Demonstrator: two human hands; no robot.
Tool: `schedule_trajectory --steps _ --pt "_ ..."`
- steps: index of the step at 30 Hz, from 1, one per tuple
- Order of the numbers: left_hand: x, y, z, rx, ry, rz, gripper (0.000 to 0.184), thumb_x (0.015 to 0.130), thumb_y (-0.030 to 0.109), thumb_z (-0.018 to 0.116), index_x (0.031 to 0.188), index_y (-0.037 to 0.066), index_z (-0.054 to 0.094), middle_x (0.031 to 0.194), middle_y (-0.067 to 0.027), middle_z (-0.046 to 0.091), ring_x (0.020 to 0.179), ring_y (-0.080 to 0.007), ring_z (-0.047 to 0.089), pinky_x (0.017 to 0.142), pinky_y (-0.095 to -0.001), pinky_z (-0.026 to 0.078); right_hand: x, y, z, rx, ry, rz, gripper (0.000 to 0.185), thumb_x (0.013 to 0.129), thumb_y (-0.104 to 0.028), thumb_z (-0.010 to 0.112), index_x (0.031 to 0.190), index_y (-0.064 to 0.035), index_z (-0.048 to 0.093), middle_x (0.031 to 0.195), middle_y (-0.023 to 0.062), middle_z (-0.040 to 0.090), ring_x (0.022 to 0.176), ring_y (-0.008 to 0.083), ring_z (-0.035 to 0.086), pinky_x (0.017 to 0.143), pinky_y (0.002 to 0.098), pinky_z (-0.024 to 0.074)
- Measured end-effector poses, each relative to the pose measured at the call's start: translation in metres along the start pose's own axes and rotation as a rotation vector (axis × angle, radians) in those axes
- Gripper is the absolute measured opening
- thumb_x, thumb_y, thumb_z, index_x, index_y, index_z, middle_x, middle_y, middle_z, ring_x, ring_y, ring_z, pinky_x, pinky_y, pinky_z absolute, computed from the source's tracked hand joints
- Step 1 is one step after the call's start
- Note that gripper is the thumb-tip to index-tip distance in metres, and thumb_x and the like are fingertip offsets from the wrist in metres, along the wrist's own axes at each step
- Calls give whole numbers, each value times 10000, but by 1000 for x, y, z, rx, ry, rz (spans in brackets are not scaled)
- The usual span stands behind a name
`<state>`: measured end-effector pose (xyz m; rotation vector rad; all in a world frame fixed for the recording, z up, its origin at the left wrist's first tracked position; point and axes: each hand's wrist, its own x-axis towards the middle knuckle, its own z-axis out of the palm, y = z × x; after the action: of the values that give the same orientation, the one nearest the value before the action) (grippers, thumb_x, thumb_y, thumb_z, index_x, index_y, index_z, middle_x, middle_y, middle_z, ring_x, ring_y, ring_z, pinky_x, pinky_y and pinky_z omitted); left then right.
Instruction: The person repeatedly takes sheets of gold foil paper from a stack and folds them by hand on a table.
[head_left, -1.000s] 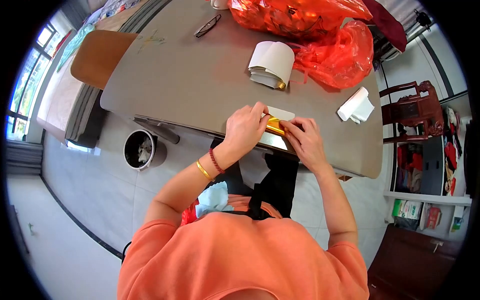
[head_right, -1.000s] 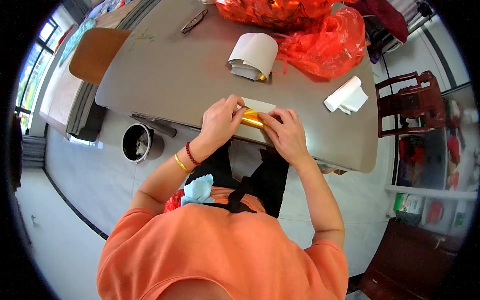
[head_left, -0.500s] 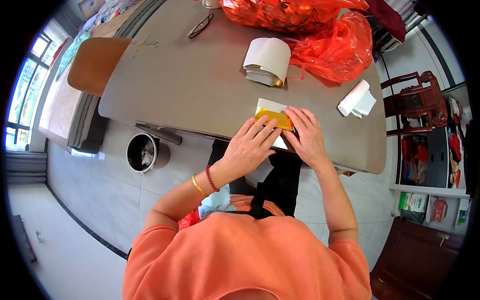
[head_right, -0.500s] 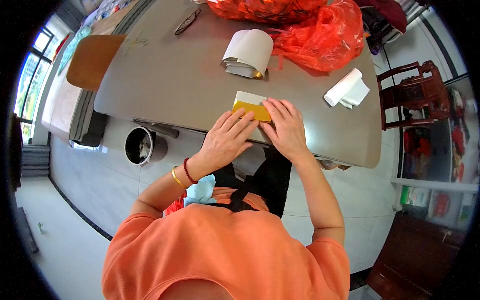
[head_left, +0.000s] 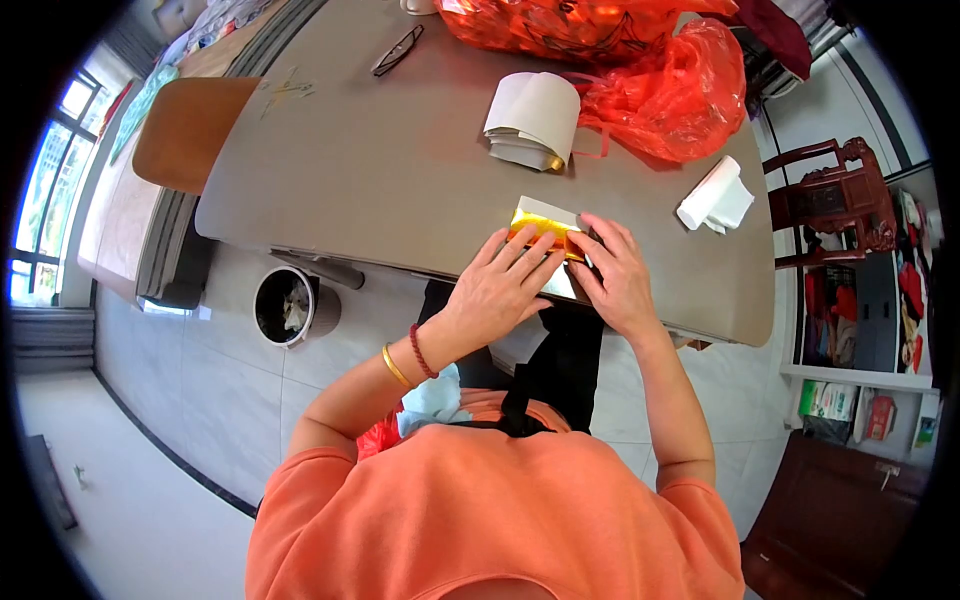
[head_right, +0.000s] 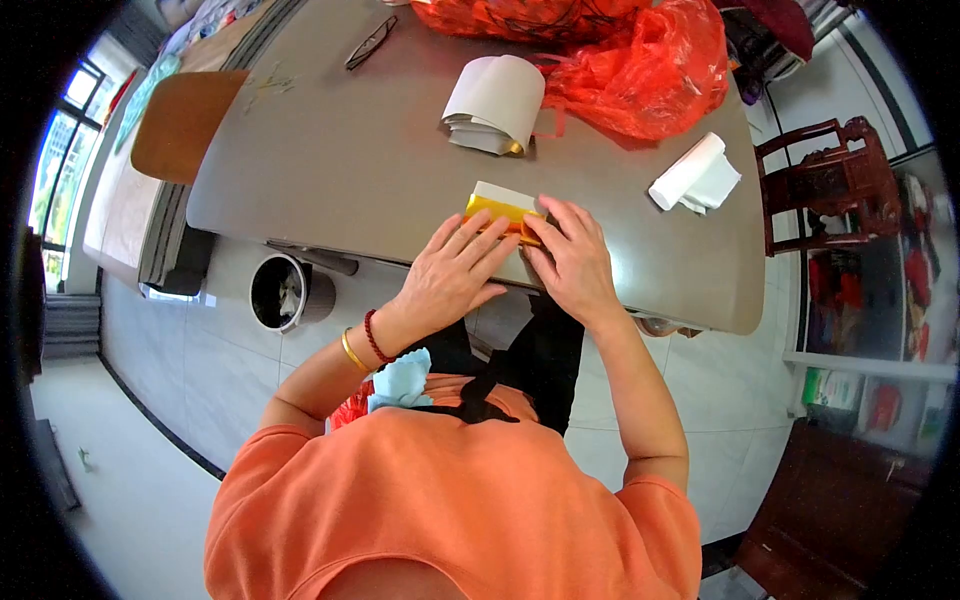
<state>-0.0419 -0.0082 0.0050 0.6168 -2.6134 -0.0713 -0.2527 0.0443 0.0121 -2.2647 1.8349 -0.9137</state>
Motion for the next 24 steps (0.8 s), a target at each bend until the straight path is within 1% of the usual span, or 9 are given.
schedule_trajectory --steps 2,7,10,19,22,24 --pt "1 0 1 -5 -17 -7 726 760 355 760 1382 93 493 1417 -109 478 1336 -305 430 1119 -476 333 0 1 1 -13 3 -14 374 813 -139 699 1170 -44 646 1289 111 577 1203 331 506 1018 436 415" --pt "2 -2 2 -21 -30 -11 732 760 356 759 1385 87 489 1418 -116 478 1337 -305 430 1118 -469 336 2 -2 0 7 10 15 370 805 -133 699 1156 -28 644 1284 116 578 1197 327 510 1017 438 420" --pt "2 -3 1 -17 -36 0 730 761 352 759 1385 86 488 1417 -117 479 1335 -306 431 1117 -464 337 1 0 1 -10 5 -20 373 803 -131 699 1156 -25 641 1278 119 580 1191 324 514 1016 436 424" --pt "3 -4 -1 -23 -56 11 722 767 348 755 1383 88 481 1414 -108 483 1334 -298 431 1121 -456 333 1 -2 0 -17 14 -24 353 806 -132 698 1136 -23 636 1268 122 578 1188 326 513 1013 437 423" --pt "3 -4 -1 -20 -58 14 723 768 350 752 1384 89 478 1416 -103 483 1339 -297 425 1125 -454 328 1 -3 0 -31 13 -16 362 802 -85 696 1157 -38 640 1291 101 585 1198 322 518 1003 422 441" --pt "3 -5 -1 -24 -61 17 724 769 349 750 1386 89 475 1418 -101 481 1344 -297 420 1129 -452 324 1 -3 1 -31 17 -18 366 798 -80 698 1156 -35 638 1289 103 584 1197 323 518 1002 423 441"
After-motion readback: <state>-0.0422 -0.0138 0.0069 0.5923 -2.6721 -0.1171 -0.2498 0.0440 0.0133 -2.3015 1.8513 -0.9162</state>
